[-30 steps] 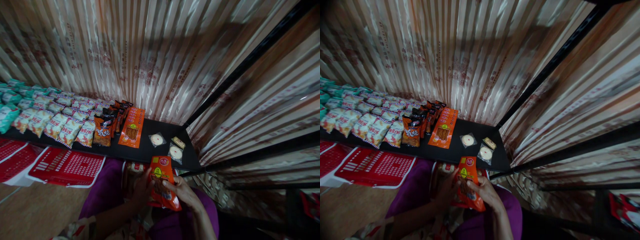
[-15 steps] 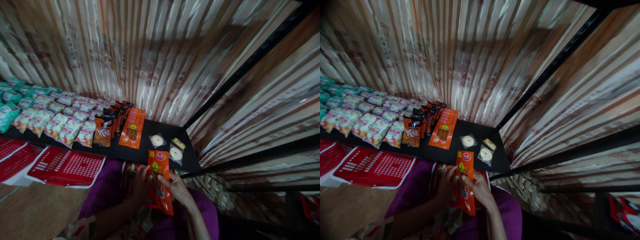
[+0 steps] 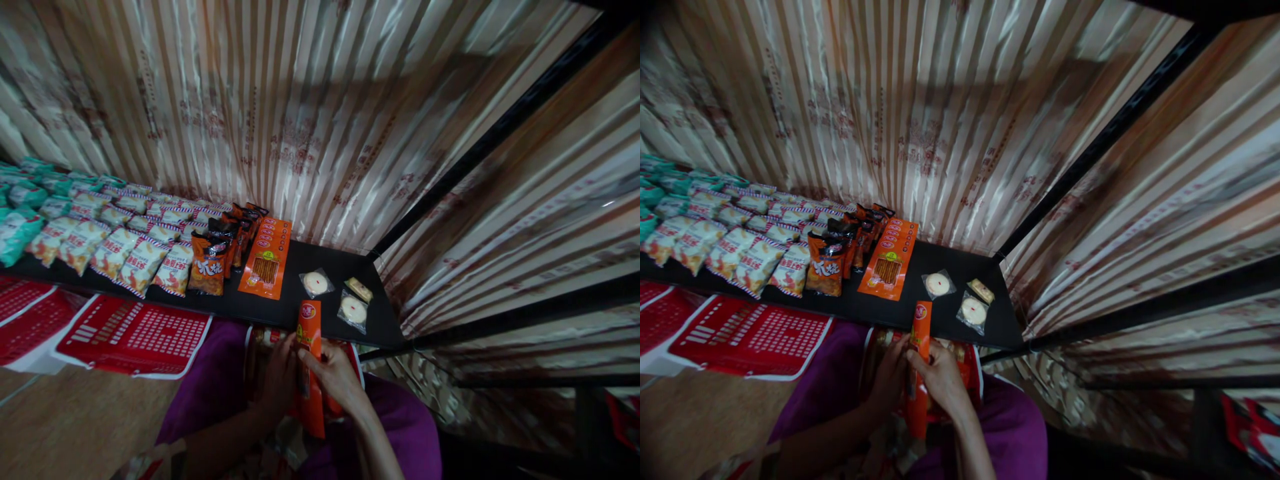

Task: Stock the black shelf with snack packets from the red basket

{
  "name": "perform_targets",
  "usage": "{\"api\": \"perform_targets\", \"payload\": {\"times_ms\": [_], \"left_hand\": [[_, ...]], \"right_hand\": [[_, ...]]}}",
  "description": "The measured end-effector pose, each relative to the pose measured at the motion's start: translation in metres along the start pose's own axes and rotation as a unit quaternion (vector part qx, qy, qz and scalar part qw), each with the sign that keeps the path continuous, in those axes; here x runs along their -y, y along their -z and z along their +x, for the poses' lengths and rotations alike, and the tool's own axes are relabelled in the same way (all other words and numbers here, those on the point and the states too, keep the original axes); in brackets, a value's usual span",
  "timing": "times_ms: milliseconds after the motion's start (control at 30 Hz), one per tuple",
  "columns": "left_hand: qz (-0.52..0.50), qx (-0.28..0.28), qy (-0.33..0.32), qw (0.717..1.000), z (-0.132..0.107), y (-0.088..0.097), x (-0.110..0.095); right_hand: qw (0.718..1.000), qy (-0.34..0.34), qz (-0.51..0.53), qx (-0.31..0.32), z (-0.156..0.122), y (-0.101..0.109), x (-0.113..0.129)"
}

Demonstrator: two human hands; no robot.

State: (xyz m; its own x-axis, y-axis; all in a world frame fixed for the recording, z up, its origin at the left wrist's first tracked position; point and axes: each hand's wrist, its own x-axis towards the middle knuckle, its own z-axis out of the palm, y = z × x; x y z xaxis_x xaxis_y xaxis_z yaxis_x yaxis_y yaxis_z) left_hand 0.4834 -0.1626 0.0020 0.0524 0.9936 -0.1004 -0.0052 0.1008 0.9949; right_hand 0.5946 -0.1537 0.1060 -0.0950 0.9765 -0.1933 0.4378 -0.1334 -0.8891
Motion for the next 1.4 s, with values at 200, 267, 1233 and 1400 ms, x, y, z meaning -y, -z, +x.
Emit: {"api": "perform_targets", "payload": {"times_ms": [200, 267, 1233, 1400], "left_hand": [[-0.064, -0.007, 0.018, 0.998, -0.005, 0.000, 0.003], [-0.113, 0.008, 0.021, 0.993, -0.009, 0.000, -0.002], [-0.276, 0.009, 0.158, 0.948, -0.002, 0.020, 0.001], [-0.311, 0.004, 0.189, 0.932, -0.003, 0.024, -0.001]], "right_hand": [[0.999, -0.028, -0.042, -0.007, -0.003, -0.009, -0.003], [0.998, -0.037, -0.059, -0.006, -0.004, -0.014, -0.005], [0.987, -0.041, -0.098, -0.120, -0.001, -0.058, -0.012], [0.988, -0.018, -0.086, -0.125, -0.001, -0.065, -0.021]]}}
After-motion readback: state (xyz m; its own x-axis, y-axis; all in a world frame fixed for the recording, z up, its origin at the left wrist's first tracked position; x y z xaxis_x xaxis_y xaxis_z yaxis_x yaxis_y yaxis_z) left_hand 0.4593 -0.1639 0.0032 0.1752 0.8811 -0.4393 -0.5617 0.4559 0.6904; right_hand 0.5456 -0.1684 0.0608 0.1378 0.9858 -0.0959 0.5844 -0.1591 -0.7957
